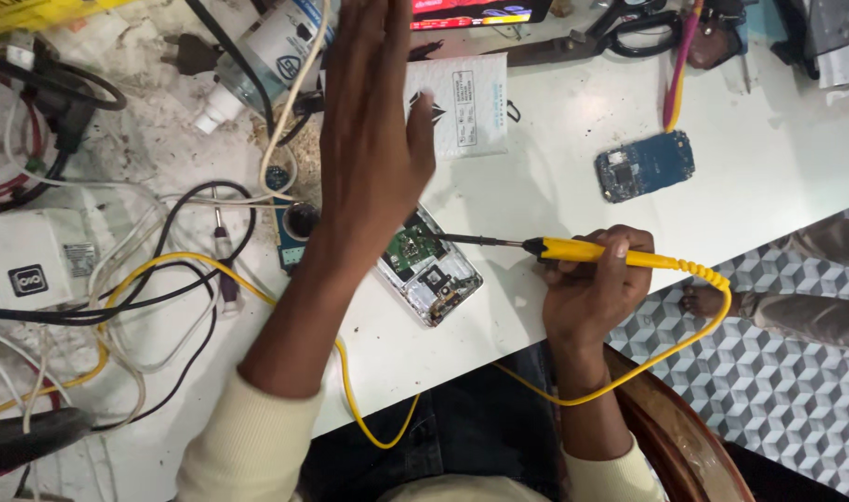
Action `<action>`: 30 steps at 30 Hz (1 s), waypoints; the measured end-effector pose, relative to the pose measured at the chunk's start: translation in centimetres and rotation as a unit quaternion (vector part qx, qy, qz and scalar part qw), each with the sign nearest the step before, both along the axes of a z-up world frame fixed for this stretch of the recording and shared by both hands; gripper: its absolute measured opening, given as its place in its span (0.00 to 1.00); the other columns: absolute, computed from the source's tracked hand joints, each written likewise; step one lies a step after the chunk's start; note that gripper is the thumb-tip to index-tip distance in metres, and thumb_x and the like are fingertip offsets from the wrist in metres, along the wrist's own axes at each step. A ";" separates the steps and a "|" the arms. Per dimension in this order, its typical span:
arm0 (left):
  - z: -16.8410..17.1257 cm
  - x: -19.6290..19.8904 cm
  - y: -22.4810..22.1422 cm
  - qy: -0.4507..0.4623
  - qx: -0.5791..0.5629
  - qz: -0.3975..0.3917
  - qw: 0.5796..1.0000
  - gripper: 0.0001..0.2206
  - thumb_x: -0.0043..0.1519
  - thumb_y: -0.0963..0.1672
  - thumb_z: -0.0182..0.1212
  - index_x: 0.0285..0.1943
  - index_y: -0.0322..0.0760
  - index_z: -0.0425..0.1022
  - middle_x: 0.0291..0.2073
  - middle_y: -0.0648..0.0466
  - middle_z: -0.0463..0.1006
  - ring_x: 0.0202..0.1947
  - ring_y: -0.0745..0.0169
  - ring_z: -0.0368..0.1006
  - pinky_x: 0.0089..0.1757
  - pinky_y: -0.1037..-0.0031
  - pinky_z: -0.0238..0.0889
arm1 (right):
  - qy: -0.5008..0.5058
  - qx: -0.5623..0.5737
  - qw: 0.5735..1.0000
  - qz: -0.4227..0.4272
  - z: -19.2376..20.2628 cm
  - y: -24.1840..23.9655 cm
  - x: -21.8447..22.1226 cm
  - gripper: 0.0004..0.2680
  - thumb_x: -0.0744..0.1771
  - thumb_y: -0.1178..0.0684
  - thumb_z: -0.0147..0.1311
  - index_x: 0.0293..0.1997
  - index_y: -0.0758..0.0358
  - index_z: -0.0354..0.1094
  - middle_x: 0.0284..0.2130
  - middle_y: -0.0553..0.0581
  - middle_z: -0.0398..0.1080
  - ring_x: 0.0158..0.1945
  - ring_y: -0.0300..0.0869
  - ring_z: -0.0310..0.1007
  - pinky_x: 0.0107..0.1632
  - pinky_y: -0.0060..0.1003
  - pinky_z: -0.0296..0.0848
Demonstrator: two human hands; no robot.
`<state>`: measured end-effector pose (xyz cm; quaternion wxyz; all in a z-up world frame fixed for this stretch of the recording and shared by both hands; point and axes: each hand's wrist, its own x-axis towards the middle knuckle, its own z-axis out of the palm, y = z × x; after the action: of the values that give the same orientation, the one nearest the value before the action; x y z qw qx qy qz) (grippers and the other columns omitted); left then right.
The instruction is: The person uses a soldering iron to work on a small green circuit board placed inside a disassembled phone chassis. They hold the board steady with their left hand while applying the soldering iron with their right hand to specific points on the board.
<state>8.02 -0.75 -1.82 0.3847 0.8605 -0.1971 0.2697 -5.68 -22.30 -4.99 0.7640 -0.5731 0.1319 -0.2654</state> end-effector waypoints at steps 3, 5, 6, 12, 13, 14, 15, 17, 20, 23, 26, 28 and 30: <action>-0.8 4.4 -0.5 0.050 -0.035 0.025 0.998 0.27 0.67 0.39 0.68 0.74 0.33 0.60 0.69 0.39 0.65 0.71 0.33 0.61 0.66 0.54 0.59 | -0.008 0.028 1.000 0.005 0.0 0.0 0.1 0.08 0.74 0.49 0.50 0.47 0.62 0.57 0.30 0.54 0.65 0.27 0.37 0.65 0.28 0.34 0.69; -1.2 7.3 -0.8 0.072 -0.006 0.056 0.996 0.24 0.64 0.41 0.70 0.68 0.34 0.66 0.61 0.39 0.70 0.64 0.32 0.66 0.61 0.50 0.60 | -0.009 0.020 1.000 0.005 -0.1 0.0 0.2 0.08 0.74 0.50 0.50 0.48 0.63 0.57 0.30 0.55 0.65 0.27 0.37 0.65 0.29 0.34 0.69; -1.4 8.7 -0.9 0.060 0.038 0.085 0.994 0.22 0.63 0.42 0.72 0.64 0.35 0.68 0.56 0.40 0.73 0.60 0.33 0.67 0.59 0.47 0.59 | -0.010 0.015 1.000 0.004 -0.1 -0.1 0.2 0.08 0.74 0.50 0.50 0.48 0.63 0.57 0.30 0.55 0.65 0.27 0.37 0.65 0.29 0.34 0.69; -1.7 10.6 -0.4 -0.065 0.100 0.123 0.985 0.22 0.57 0.40 0.72 0.61 0.38 0.73 0.52 0.44 0.78 0.57 0.39 0.69 0.57 0.47 0.55 | -0.007 0.027 1.000 -0.001 -0.5 -0.3 0.1 0.07 0.73 0.51 0.49 0.48 0.62 0.57 0.31 0.55 0.64 0.28 0.38 0.66 0.30 0.35 0.70; -1.5 10.5 -0.2 -0.054 0.096 0.114 0.987 0.21 0.57 0.38 0.70 0.61 0.39 0.73 0.53 0.47 0.78 0.59 0.42 0.69 0.58 0.49 0.56 | -0.008 0.029 1.000 0.002 -0.6 -0.3 0.0 0.07 0.74 0.51 0.49 0.48 0.62 0.57 0.30 0.55 0.64 0.28 0.38 0.65 0.30 0.35 0.69; -1.2 10.4 -0.1 -0.057 0.093 0.110 0.988 0.22 0.57 0.38 0.71 0.61 0.39 0.74 0.53 0.47 0.78 0.58 0.42 0.69 0.58 0.50 0.55 | -0.008 0.030 1.000 0.005 -0.6 -0.3 -0.1 0.07 0.74 0.51 0.49 0.48 0.62 0.57 0.29 0.55 0.64 0.27 0.38 0.65 0.29 0.35 0.69; -1.0 10.3 -0.2 -0.061 0.088 0.106 0.989 0.22 0.57 0.39 0.71 0.61 0.39 0.74 0.53 0.48 0.78 0.58 0.42 0.69 0.57 0.50 0.54 | -0.010 0.031 0.999 0.007 -0.6 -0.4 0.0 0.07 0.74 0.50 0.49 0.48 0.62 0.57 0.29 0.55 0.64 0.27 0.38 0.65 0.29 0.35 0.68; -0.6 10.3 -0.3 -0.065 0.087 0.099 0.989 0.23 0.57 0.40 0.72 0.62 0.39 0.74 0.53 0.49 0.78 0.57 0.43 0.69 0.57 0.50 0.52 | -0.015 0.033 0.999 0.009 -0.6 -0.3 -0.1 0.07 0.74 0.50 0.49 0.48 0.62 0.58 0.31 0.55 0.64 0.28 0.37 0.65 0.30 0.35 0.69; -0.6 10.2 -0.1 -0.064 0.103 0.101 0.987 0.25 0.57 0.40 0.72 0.65 0.39 0.73 0.54 0.49 0.78 0.56 0.46 0.70 0.58 0.49 0.50 | -0.006 0.036 0.999 0.002 -0.6 -0.5 -0.1 0.07 0.74 0.50 0.49 0.48 0.62 0.58 0.34 0.54 0.64 0.29 0.37 0.65 0.29 0.35 0.68; -0.5 10.3 0.0 -0.065 0.114 0.108 0.985 0.26 0.56 0.39 0.71 0.66 0.40 0.72 0.56 0.50 0.78 0.58 0.47 0.70 0.60 0.49 0.50 | -0.007 0.049 0.999 0.006 -0.6 -0.4 0.0 0.07 0.74 0.50 0.49 0.47 0.61 0.57 0.36 0.54 0.64 0.29 0.37 0.65 0.29 0.35 0.68; -0.3 10.2 -0.2 -0.070 0.114 0.103 0.986 0.26 0.55 0.40 0.72 0.65 0.39 0.71 0.55 0.49 0.77 0.56 0.44 0.69 0.58 0.46 0.49 | -0.005 0.048 0.999 0.005 -0.5 -0.5 -0.1 0.07 0.73 0.50 0.49 0.47 0.61 0.57 0.35 0.54 0.64 0.29 0.37 0.66 0.29 0.34 0.69; -0.2 10.1 0.0 -0.092 0.140 0.108 0.980 0.26 0.57 0.38 0.70 0.65 0.38 0.70 0.57 0.51 0.76 0.59 0.45 0.68 0.59 0.45 0.48 | -0.002 0.044 0.999 0.007 -0.4 -0.4 0.0 0.07 0.74 0.51 0.49 0.47 0.61 0.57 0.33 0.54 0.64 0.28 0.37 0.65 0.29 0.34 0.68; -0.3 10.1 0.1 -0.085 0.128 0.104 0.983 0.26 0.55 0.40 0.72 0.64 0.41 0.71 0.56 0.52 0.77 0.58 0.45 0.69 0.56 0.46 0.49 | 0.001 0.041 0.999 0.010 -0.4 -0.4 -0.1 0.07 0.74 0.50 0.48 0.47 0.62 0.57 0.31 0.54 0.64 0.28 0.36 0.65 0.29 0.33 0.68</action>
<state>18.13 -0.66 -2.08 0.2228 0.8923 -0.1718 0.3530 -5.82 -22.72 -5.40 0.7892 -0.5429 0.1378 -0.2519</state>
